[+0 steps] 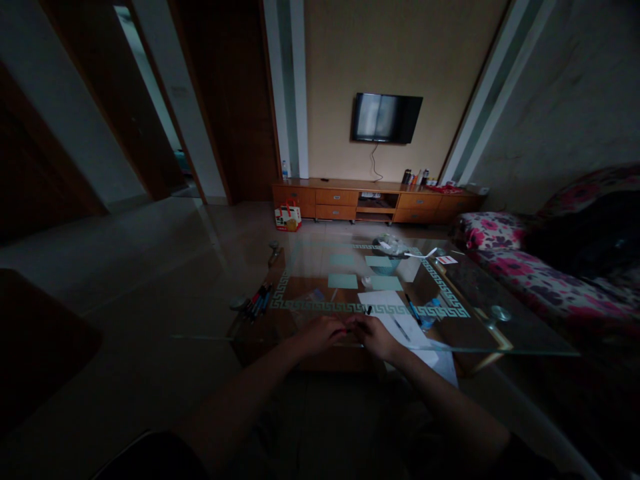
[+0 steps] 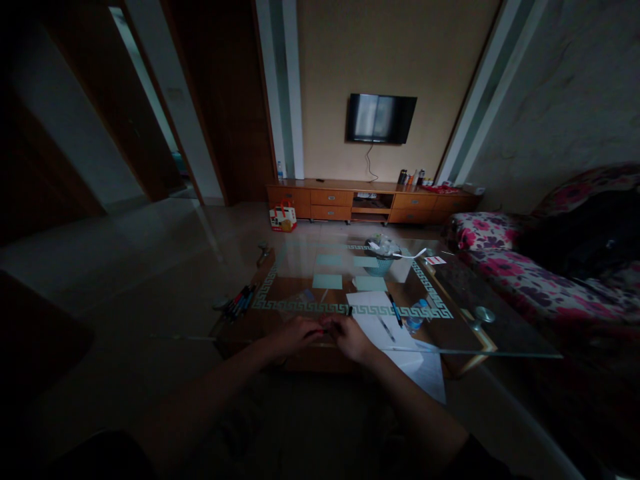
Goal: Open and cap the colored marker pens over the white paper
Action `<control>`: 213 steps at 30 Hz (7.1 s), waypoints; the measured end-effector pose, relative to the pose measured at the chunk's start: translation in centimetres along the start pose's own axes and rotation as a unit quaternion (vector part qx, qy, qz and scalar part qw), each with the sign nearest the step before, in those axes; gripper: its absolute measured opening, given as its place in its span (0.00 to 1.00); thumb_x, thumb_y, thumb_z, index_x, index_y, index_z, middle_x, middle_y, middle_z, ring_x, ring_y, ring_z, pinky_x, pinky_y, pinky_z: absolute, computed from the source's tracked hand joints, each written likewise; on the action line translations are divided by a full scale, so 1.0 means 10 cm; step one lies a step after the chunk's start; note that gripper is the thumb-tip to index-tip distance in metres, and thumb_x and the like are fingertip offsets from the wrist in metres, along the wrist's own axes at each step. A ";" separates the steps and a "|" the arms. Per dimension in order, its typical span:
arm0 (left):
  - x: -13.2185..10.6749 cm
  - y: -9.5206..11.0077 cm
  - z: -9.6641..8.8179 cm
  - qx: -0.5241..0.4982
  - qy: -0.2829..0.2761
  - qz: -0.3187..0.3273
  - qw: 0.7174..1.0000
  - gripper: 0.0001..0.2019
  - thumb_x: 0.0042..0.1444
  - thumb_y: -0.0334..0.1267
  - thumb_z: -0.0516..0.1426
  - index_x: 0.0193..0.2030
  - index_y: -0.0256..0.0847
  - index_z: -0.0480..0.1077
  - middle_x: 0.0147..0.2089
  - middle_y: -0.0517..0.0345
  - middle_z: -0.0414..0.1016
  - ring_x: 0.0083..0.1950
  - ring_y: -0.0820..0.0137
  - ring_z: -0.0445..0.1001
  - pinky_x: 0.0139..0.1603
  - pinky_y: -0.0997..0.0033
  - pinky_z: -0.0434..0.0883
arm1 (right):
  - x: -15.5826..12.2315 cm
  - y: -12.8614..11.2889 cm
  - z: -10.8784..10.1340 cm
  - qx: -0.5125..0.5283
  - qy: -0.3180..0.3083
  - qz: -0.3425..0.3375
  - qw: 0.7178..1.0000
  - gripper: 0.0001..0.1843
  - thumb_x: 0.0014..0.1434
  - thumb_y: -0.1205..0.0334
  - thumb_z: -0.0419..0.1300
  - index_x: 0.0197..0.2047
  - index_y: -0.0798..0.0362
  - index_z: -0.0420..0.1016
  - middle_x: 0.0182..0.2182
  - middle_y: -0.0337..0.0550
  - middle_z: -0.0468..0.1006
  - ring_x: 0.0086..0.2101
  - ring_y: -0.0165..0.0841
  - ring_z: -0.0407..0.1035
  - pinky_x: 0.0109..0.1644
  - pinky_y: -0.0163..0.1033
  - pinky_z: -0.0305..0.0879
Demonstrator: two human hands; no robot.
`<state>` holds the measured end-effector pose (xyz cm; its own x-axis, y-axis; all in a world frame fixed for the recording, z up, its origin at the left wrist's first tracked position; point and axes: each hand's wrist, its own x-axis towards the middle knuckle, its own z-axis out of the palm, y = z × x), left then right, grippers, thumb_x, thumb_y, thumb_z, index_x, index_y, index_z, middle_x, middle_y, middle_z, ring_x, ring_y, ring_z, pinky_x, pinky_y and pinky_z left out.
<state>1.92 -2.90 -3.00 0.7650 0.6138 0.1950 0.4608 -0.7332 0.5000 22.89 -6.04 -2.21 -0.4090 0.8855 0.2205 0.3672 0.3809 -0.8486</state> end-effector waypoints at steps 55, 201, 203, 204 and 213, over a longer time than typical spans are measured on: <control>-0.04 0.05 -0.10 0.099 0.066 -0.155 0.981 0.14 0.65 0.45 0.49 0.48 0.43 0.72 0.40 0.50 0.78 0.38 0.63 0.76 0.37 0.68 0.66 | -0.13 0.41 -0.26 -0.353 -0.007 0.175 0.919 0.37 0.64 0.39 0.50 0.72 0.37 0.44 0.70 0.53 0.48 0.64 0.59 0.47 0.57 0.67 0.50; 0.00 0.11 -0.08 0.014 0.075 -0.043 0.996 0.10 0.65 0.38 0.52 0.51 0.45 0.69 0.48 0.55 0.73 0.45 0.68 0.73 0.45 0.70 0.69 | -0.01 0.08 -0.07 -0.064 0.041 0.020 0.997 0.13 0.64 0.53 0.55 0.42 0.52 0.76 0.34 0.42 0.80 0.34 0.33 0.73 0.38 0.36 0.66; 0.00 0.10 -0.08 0.017 0.079 -0.042 0.996 0.10 0.64 0.38 0.53 0.51 0.45 0.69 0.48 0.55 0.72 0.45 0.68 0.73 0.45 0.70 0.68 | -0.02 0.06 -0.07 -0.068 0.045 0.022 0.996 0.13 0.64 0.53 0.56 0.42 0.52 0.76 0.34 0.42 0.80 0.34 0.33 0.72 0.38 0.36 0.66; 0.00 0.10 -0.08 0.019 0.081 -0.042 0.996 0.10 0.64 0.38 0.53 0.51 0.45 0.69 0.48 0.55 0.72 0.45 0.68 0.73 0.45 0.70 0.68 | -0.02 0.05 -0.07 -0.069 0.047 0.021 0.996 0.13 0.64 0.53 0.56 0.42 0.53 0.76 0.33 0.42 0.79 0.33 0.33 0.72 0.38 0.36 0.66; -0.01 0.14 -0.10 0.027 0.074 -0.036 0.996 0.11 0.64 0.43 0.54 0.51 0.45 0.70 0.47 0.55 0.73 0.45 0.67 0.73 0.44 0.70 0.69 | -0.01 0.05 -0.05 -0.059 0.037 0.013 0.998 0.14 0.65 0.53 0.55 0.41 0.53 0.77 0.35 0.43 0.80 0.35 0.34 0.72 0.39 0.36 0.65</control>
<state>2.04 -3.65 -1.48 0.6555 0.6992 0.2852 0.5393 -0.6979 0.4712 23.54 -5.83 -2.41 -0.3379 0.9107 0.2377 0.4743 0.3829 -0.7928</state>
